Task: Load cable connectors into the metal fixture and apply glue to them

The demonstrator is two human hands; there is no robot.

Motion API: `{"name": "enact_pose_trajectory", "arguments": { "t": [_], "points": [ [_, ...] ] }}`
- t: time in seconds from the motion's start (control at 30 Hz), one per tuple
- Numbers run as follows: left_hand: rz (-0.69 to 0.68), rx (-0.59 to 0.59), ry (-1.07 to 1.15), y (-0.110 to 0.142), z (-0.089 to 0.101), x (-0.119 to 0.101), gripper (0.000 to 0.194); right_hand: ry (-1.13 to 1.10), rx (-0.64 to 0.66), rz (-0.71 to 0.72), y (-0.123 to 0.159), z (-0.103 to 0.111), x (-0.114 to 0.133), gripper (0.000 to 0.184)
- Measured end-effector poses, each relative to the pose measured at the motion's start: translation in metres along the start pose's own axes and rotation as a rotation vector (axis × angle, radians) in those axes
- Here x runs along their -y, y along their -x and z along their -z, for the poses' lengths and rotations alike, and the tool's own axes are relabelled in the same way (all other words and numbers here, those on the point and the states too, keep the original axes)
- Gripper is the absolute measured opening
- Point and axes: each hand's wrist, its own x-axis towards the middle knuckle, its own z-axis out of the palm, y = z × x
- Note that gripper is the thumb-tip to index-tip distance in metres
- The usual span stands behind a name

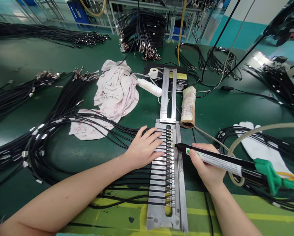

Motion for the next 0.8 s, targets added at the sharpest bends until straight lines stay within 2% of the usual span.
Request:
{"name": "enact_pose_trajectory", "arguments": {
  "t": [0.8],
  "points": [
    [0.005, 0.007, 0.011, -0.0006, 0.0002, -0.0009, 0.039, -0.010, 0.007, -0.002, -0.0008, -0.0002, 0.0001, 0.008]
  ]
}}
